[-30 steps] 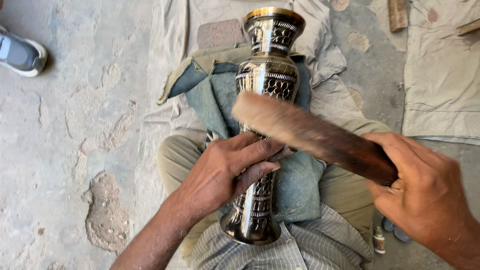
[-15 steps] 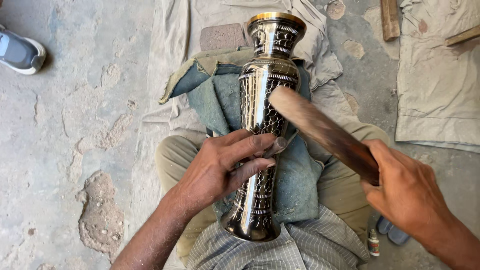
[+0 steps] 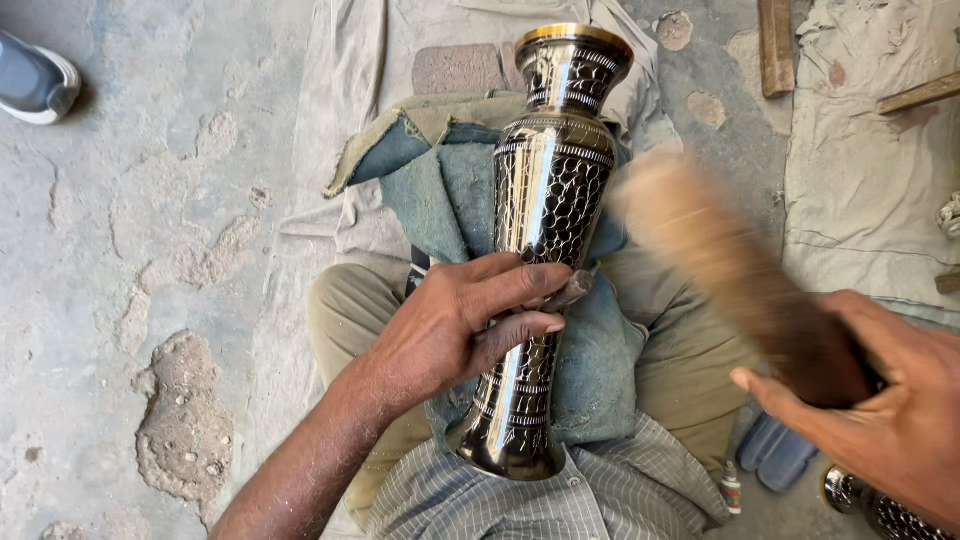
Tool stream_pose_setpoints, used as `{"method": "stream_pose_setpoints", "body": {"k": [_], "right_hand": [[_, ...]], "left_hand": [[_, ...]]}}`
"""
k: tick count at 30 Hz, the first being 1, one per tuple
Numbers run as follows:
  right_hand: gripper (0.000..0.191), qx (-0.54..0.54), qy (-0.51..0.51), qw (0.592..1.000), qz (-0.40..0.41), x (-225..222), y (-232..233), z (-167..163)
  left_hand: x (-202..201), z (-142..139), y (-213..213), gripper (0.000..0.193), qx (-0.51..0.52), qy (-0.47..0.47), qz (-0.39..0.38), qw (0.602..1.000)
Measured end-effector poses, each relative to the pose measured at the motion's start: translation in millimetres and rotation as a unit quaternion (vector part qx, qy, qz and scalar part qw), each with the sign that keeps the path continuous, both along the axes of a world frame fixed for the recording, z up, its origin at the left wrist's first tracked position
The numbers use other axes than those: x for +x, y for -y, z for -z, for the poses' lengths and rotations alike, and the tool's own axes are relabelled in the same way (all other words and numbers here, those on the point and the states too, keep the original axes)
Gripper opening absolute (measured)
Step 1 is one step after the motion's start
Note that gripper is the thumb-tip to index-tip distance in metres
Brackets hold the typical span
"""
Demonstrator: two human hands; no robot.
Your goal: The person sits on the ground with an engraved metal vase braced against their lap and a cloth. They hold a small punch against the vase surface with one hand and repeatedly strike it with a wooden mallet held in the other hand, working the patterned design around the vase body and repositioning the punch between strikes.
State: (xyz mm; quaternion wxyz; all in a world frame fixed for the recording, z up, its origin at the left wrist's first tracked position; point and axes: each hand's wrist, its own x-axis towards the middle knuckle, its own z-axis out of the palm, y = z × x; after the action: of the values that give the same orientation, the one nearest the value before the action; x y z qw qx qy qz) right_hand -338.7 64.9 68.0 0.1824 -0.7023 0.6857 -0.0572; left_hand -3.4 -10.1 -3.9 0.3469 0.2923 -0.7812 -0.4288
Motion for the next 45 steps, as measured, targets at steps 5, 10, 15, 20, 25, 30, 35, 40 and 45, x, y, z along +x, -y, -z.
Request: {"method": "stream_pose_setpoints", "body": {"k": [5,10,15,20,25,30,35,40,45], "right_hand": [[0.04,0.1,-0.079,0.991,0.028,13.4,-5.3,-4.2],[0.042,0.168,-0.171,0.971,0.02,25.5,18.8,-0.3],[0.031,0.048,0.03,0.997,0.055,10.5,19.6,12.0],[0.023,0.016,0.108,0.985,0.137,-16.2,9.7,16.5],[0.03,0.008,-0.043,0.999,0.022,-18.3,20.6,6.4],[0.043,0.032,-0.111,0.993,0.002,7.0,29.6,-14.9],[0.04,0.001,0.012,0.996,0.089,32.5,30.7,-21.1],[0.045,0.002,-0.012,1.0,-0.002,32.6,32.8,-26.6],[0.05,-0.017,-0.13,0.988,-0.087,31.1,33.6,-29.2]], "left_hand": [[3.5,6.9,-2.4,0.033,-0.018,-0.01,-0.011,1.0],[6.9,12.2,-5.0,0.04,0.041,-0.019,-0.06,0.997],[8.0,17.1,-2.3,0.041,0.022,-0.053,-0.045,0.997],[8.6,21.2,-0.3,0.039,0.013,-0.066,-0.038,0.997],[9.6,21.7,1.4,0.036,0.008,-0.065,-0.025,0.998],[10.4,22.4,1.5,0.038,0.029,-0.082,-0.016,0.996],[11.4,24.6,3.1,0.037,0.034,-0.099,0.001,0.995],[12.4,24.8,4.4,0.037,0.038,-0.097,0.004,0.995],[14.1,26.7,4.4,0.038,0.029,-0.101,0.005,0.994]]}}
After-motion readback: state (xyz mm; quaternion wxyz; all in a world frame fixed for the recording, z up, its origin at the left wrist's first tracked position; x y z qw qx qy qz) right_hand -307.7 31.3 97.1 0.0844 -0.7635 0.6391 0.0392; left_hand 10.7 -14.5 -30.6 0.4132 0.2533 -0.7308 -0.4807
